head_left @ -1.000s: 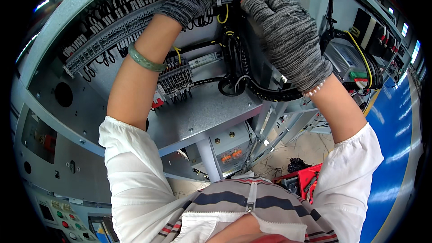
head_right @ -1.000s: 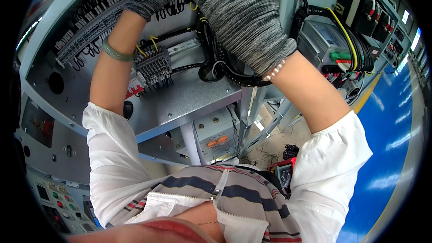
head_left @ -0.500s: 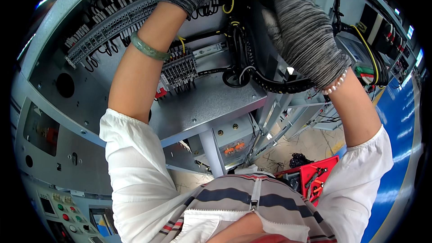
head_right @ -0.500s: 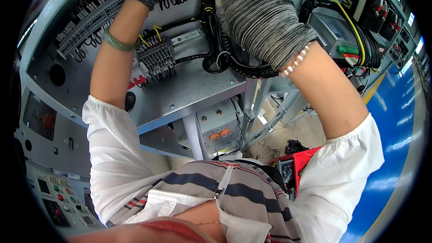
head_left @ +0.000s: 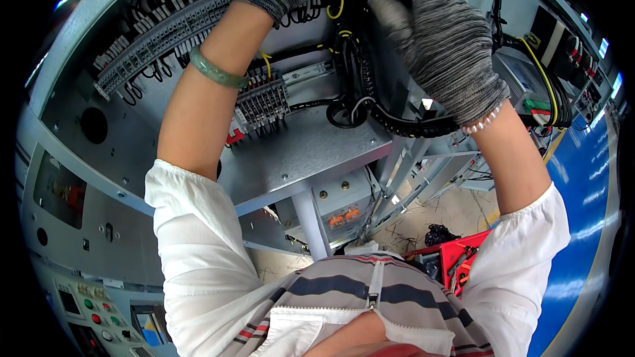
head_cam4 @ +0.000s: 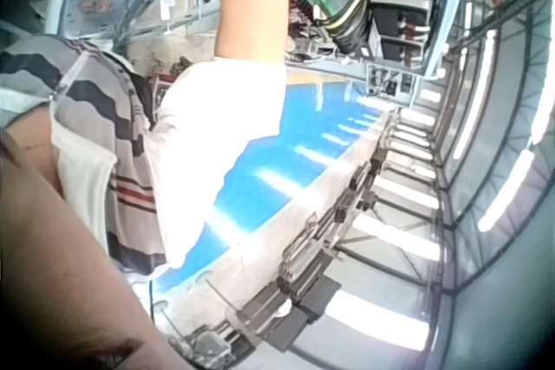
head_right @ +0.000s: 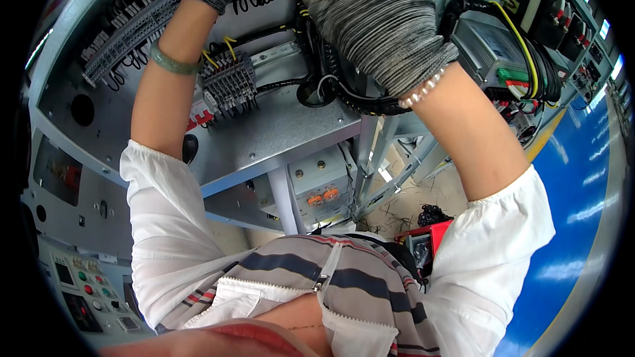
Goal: The person works inside an open electrical control cabinet, using a screwdriver to tighten connections on terminal blocks and adjusting wiring. They reach for tools from a red tray and continue securing components within the panel.
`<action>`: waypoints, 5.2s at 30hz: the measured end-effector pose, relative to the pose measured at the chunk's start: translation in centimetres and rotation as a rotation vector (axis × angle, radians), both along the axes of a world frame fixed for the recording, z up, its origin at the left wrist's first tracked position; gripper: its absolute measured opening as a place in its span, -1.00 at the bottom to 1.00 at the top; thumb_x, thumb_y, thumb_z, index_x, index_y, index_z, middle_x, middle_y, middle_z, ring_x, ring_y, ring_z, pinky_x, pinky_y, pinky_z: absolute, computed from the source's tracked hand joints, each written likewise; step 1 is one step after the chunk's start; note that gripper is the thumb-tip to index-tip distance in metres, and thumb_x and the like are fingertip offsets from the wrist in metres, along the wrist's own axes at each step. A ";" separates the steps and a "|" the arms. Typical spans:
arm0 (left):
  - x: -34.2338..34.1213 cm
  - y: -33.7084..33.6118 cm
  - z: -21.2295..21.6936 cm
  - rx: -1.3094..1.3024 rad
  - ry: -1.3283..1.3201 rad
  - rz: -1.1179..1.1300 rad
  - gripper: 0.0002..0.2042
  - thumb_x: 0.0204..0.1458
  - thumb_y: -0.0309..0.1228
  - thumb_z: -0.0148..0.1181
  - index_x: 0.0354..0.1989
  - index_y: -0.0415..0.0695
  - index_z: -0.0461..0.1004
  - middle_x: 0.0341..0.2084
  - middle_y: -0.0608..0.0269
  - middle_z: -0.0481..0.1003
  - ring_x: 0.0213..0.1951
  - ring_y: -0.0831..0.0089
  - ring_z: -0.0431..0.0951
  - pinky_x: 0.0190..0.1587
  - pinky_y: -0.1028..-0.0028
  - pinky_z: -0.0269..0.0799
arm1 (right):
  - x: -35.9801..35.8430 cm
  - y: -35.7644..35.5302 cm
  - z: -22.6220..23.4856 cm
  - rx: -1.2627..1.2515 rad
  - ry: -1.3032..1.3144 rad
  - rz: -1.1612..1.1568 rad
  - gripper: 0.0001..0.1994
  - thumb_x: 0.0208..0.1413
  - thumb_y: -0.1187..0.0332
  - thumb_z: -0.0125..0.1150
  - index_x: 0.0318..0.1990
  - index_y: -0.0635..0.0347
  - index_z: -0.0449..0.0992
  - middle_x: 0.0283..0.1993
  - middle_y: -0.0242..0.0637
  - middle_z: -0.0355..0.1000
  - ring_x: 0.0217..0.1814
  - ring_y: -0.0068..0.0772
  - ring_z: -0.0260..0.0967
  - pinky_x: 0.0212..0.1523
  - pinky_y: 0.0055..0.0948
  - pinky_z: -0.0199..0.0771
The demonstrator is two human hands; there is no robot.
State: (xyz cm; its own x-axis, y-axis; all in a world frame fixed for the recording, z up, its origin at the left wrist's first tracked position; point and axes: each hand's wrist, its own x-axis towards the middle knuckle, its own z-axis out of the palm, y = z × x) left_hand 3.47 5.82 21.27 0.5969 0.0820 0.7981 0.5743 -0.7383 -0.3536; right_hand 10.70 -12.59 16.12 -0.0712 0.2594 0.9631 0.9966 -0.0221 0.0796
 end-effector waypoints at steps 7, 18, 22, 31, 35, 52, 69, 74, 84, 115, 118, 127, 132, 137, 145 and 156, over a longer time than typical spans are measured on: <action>-0.1 -0.1 -0.2 0.032 -0.022 -0.038 -0.85 0.05 -0.40 -0.01 -0.28 -0.09 0.48 -0.51 0.00 0.54 -0.41 0.06 0.58 -0.38 0.13 0.42 | 0.7 -1.1 0.8 -0.195 -0.296 -0.148 -0.80 -0.01 0.40 0.12 -0.20 0.19 0.47 -0.31 -0.16 0.36 -0.36 -0.09 0.42 -0.36 -0.20 0.46; 0.7 -0.7 0.4 0.018 0.011 0.037 -0.81 0.09 -0.38 -0.07 -0.27 -0.13 0.48 -0.46 -0.05 0.54 -0.36 0.04 0.58 -0.33 0.12 0.43 | 0.7 -0.2 0.8 -0.169 0.222 0.121 -0.79 0.14 0.30 0.08 -0.23 0.30 0.43 -0.45 0.06 0.45 -0.35 0.13 0.45 -0.31 -0.06 0.43; 0.6 -0.4 0.3 -0.037 0.001 -0.020 -0.81 0.08 -0.35 -0.05 -0.28 -0.11 0.48 -0.46 -0.04 0.55 -0.34 0.03 0.58 -0.30 0.11 0.42 | 1.2 -1.1 1.2 -0.347 -0.005 -0.013 -0.74 0.10 0.36 0.06 -0.09 0.29 0.37 -0.22 0.03 0.47 -0.28 0.05 0.47 -0.27 -0.13 0.49; 0.6 -0.8 0.1 -0.007 0.004 -0.001 -0.82 0.10 -0.39 -0.09 -0.28 -0.09 0.49 -0.47 -0.01 0.55 -0.38 0.05 0.59 -0.36 0.11 0.42 | 3.0 -0.2 0.9 -0.322 0.024 0.043 -0.78 0.19 0.27 0.03 -0.09 0.16 0.44 -0.37 -0.05 0.48 -0.34 -0.04 0.48 -0.25 -0.19 0.52; 1.1 -0.5 -0.1 0.023 0.015 0.015 -0.82 0.11 -0.39 -0.09 -0.28 -0.10 0.48 -0.48 -0.01 0.55 -0.39 0.05 0.59 -0.37 0.11 0.44 | 3.5 0.3 0.2 -0.189 0.130 0.123 -0.76 0.20 0.32 -0.08 -0.30 0.32 0.45 -0.42 0.13 0.41 -0.32 0.20 0.39 -0.28 -0.09 0.39; 0.5 0.2 -0.7 0.125 -0.066 -0.161 -0.82 0.08 -0.38 -0.07 -0.27 -0.11 0.49 -0.47 -0.01 0.55 -0.42 0.05 0.58 -0.39 0.13 0.44 | 2.1 0.7 1.3 -0.612 -0.002 -0.118 -0.75 0.27 0.20 -0.02 0.00 0.04 0.47 -0.41 -0.25 0.50 -0.40 -0.37 0.51 -0.36 -0.35 0.56; -0.1 0.2 0.1 0.081 -0.049 -0.071 -0.82 0.04 -0.42 -0.05 -0.29 -0.09 0.51 -0.46 0.00 0.56 -0.37 0.07 0.59 -0.33 0.13 0.44 | 2.0 0.6 2.0 -0.473 -0.214 -0.339 -0.69 0.30 0.12 -0.14 0.00 0.05 0.41 -0.40 -0.15 0.50 -0.38 -0.19 0.52 -0.34 -0.21 0.53; 1.2 -0.5 -0.4 -0.027 0.001 -0.022 -0.82 0.03 -0.44 -0.05 -0.27 -0.09 0.50 -0.45 -0.01 0.56 -0.36 0.07 0.58 -0.31 0.13 0.44 | 2.2 0.7 1.2 -0.534 -0.258 -0.349 -0.68 0.29 0.19 -0.12 0.08 0.05 0.41 -0.36 -0.15 0.49 -0.30 -0.26 0.52 -0.25 -0.25 0.55; 0.2 -2.1 0.2 -0.038 -0.003 0.021 -0.81 0.04 -0.41 -0.04 -0.26 -0.11 0.51 -0.42 -0.02 0.56 -0.33 0.03 0.58 -0.29 0.11 0.45 | 5.3 4.0 -0.8 -0.492 0.908 0.639 -0.69 0.31 0.15 -0.10 -0.09 0.10 0.55 -0.42 -0.33 0.49 -0.37 -0.52 0.45 -0.31 -0.50 0.52; -1.4 -0.9 -1.8 -0.728 -0.223 -0.517 -0.76 0.19 -0.34 0.04 -0.01 0.06 0.53 -0.19 0.14 0.58 -0.20 0.41 0.58 -0.03 0.39 0.48 | 4.7 -2.8 -1.9 -0.415 0.434 0.535 -0.75 0.25 0.31 -0.09 -0.13 0.18 0.52 -0.31 -0.08 0.49 -0.23 -0.20 0.47 -0.11 -0.31 0.47; -1.3 -0.8 -1.5 -0.664 -0.137 -0.497 -0.77 0.17 -0.31 0.07 -0.02 0.07 0.54 -0.17 0.20 0.58 -0.17 0.43 0.57 0.01 0.43 0.46 | 5.0 -2.9 -2.4 -0.430 0.444 0.554 -0.75 0.25 0.31 -0.09 -0.13 0.19 0.51 -0.29 -0.06 0.50 -0.20 -0.15 0.48 -0.09 -0.29 0.47; -0.4 -1.2 -1.2 -0.407 -0.204 -0.282 -0.76 0.10 -0.24 0.13 -0.09 0.05 0.57 -0.18 0.19 0.58 -0.15 0.28 0.57 0.01 0.37 0.45 | 4.7 -2.3 -2.7 -0.540 0.484 0.593 -0.75 0.23 0.32 -0.09 -0.09 0.21 0.49 -0.26 -0.01 0.49 -0.17 -0.10 0.48 -0.06 -0.26 0.47; 2.0 2.6 -1.9 -0.356 -0.274 -0.374 -0.75 0.06 -0.20 0.16 -0.12 0.04 0.57 -0.24 0.17 0.59 -0.16 0.27 0.57 -0.02 0.37 0.46 | 4.1 -1.0 -2.5 -0.467 0.504 0.722 -0.74 0.23 0.33 -0.09 -0.10 0.22 0.49 -0.30 -0.02 0.50 -0.23 -0.14 0.50 -0.09 -0.29 0.49; 2.1 4.5 -2.0 -0.860 -0.479 -0.225 -0.73 0.04 -0.18 0.19 -0.15 -0.01 0.58 -0.37 0.23 0.59 -0.26 0.33 0.57 -0.07 0.34 0.48 | 4.0 -1.8 -2.6 -0.420 0.415 0.633 -0.74 0.21 0.33 -0.07 -0.09 0.20 0.50 -0.35 -0.10 0.51 -0.29 -0.18 0.51 -0.15 -0.28 0.51; -0.4 4.8 -2.1 -0.552 -0.381 -0.295 -0.72 -0.04 -0.20 0.22 -0.18 -0.03 0.58 -0.41 0.15 0.58 -0.41 0.27 0.57 -0.22 0.32 0.51 | 3.4 -0.3 -1.5 -0.475 0.494 0.580 -0.72 0.28 0.28 -0.07 -0.02 0.16 0.50 -0.26 -0.24 0.50 -0.21 -0.45 0.44 -0.05 -0.44 0.43; 1.9 1.8 -1.8 -0.093 -0.244 -0.244 -0.77 0.10 -0.19 0.09 -0.12 0.17 0.58 -0.20 0.17 0.57 -0.15 0.18 0.56 0.01 0.23 0.43 | 5.2 -1.4 -1.7 -0.312 0.387 0.517 -0.72 0.23 0.28 -0.05 -0.02 0.21 0.46 -0.19 0.02 0.49 -0.15 -0.05 0.49 -0.01 -0.24 0.46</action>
State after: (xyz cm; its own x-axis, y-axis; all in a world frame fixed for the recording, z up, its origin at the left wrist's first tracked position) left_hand 5.41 7.58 19.45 0.4002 0.0395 0.9156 0.4366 -0.8866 -0.1526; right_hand 15.88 -14.00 14.38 0.0724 0.5523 0.8305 0.8312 0.4268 -0.3563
